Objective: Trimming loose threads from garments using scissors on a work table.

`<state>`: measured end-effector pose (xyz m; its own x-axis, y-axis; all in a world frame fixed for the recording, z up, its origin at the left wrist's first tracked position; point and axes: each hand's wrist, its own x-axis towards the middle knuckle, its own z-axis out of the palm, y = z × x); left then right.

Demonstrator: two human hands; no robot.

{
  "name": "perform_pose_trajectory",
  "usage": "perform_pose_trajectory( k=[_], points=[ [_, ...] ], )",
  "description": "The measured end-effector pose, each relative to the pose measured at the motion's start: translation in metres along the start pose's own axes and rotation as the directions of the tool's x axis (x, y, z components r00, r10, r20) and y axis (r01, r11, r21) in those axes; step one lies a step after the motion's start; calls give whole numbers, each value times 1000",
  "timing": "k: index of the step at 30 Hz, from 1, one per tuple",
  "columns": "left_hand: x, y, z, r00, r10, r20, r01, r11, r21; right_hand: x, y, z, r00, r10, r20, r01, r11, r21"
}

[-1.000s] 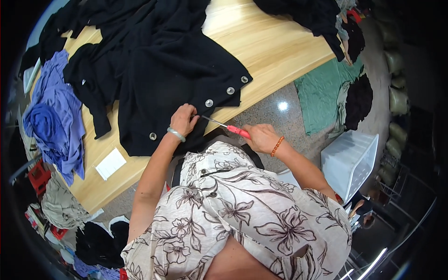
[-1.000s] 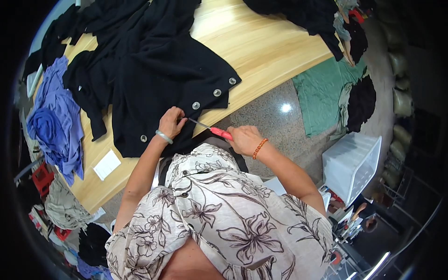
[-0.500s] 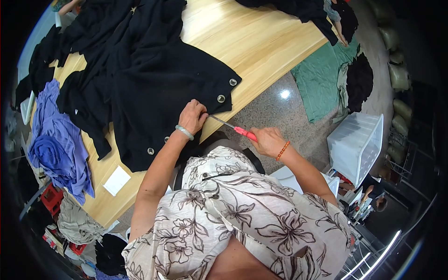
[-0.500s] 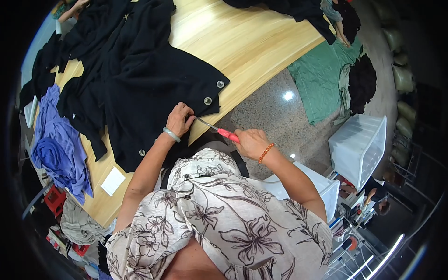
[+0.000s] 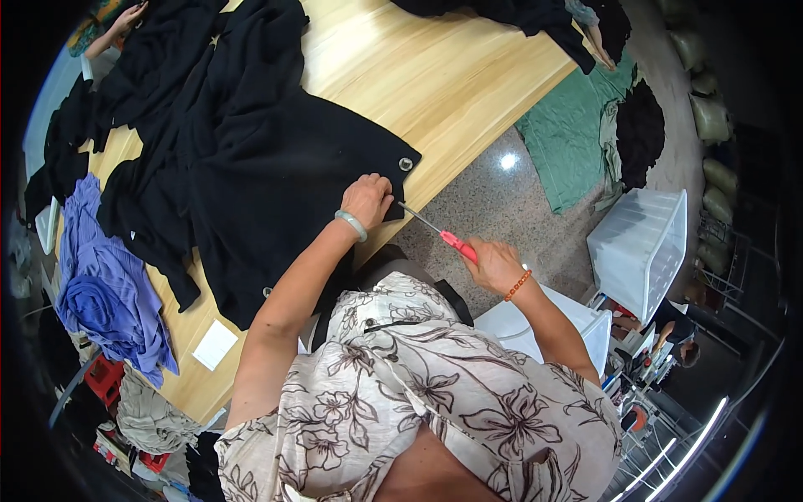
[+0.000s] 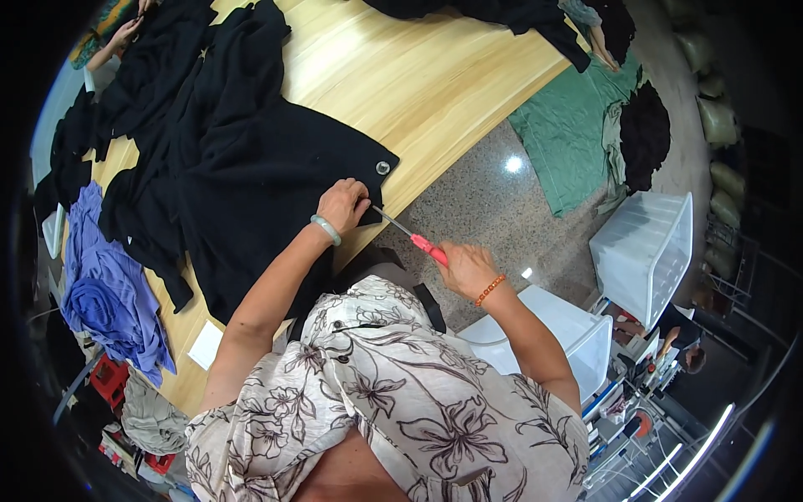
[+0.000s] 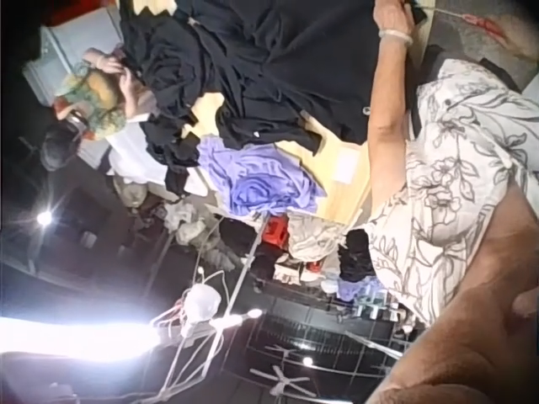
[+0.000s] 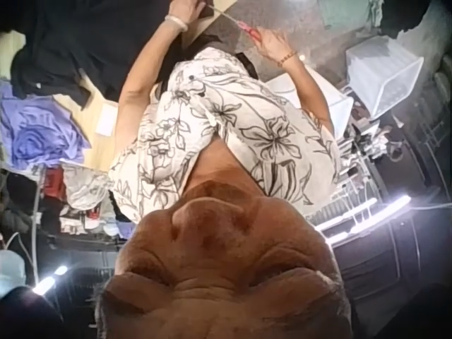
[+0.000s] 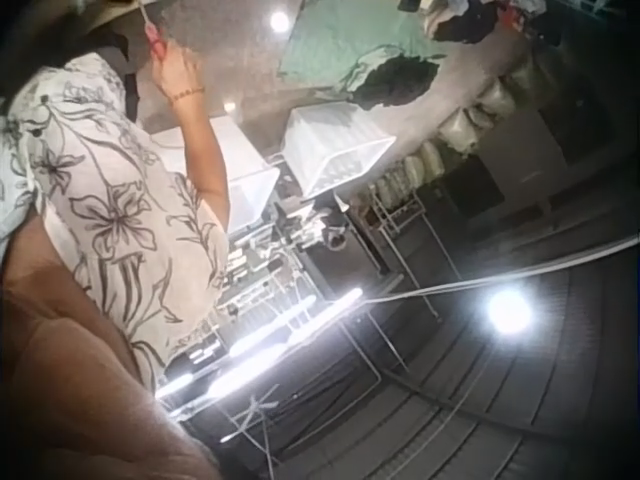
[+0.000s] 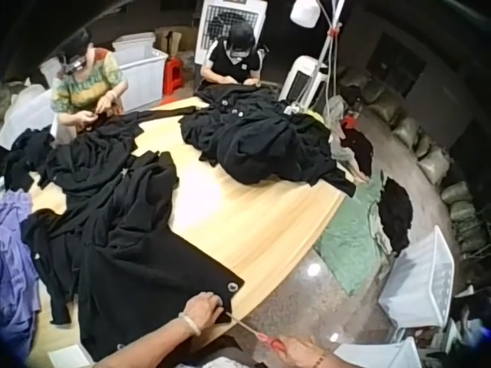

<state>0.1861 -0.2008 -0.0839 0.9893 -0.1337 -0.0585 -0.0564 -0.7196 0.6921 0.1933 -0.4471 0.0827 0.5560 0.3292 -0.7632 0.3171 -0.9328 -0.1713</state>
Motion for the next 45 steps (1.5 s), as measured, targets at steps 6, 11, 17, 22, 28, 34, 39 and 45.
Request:
perform_pose_trajectory(
  k=[6,11,17,22,28,34,39,45],
  points=[
    [45,17,0,992,-40,-120,36,999,-37,11,22,30,925,-38,-378,109,980,168],
    [45,3,21,990,68,-120,-60,995,76,5,17,12,983,-13,-183,31,995,95],
    [-51,6,-73,836,-23,-548,145,973,181,30,8,-4,945,-187,-270,231,963,139],
    [-187,-61,-86,522,-499,-691,783,602,156,93,-75,-54,674,-494,-550,619,783,56],
    [-267,-66,-30,493,-577,-652,782,622,42,153,-266,-118,607,-568,-557,657,752,-51],
    [-291,-41,-20,455,-624,-635,810,586,5,229,-380,-83,724,-503,-473,489,857,-162],
    [-307,-41,-43,478,-666,-573,824,566,29,202,-350,-77,653,-516,-554,629,777,18],
    [-301,-49,-74,630,-677,-380,759,641,116,109,-208,-48,647,-324,-690,712,580,396]
  ],
)
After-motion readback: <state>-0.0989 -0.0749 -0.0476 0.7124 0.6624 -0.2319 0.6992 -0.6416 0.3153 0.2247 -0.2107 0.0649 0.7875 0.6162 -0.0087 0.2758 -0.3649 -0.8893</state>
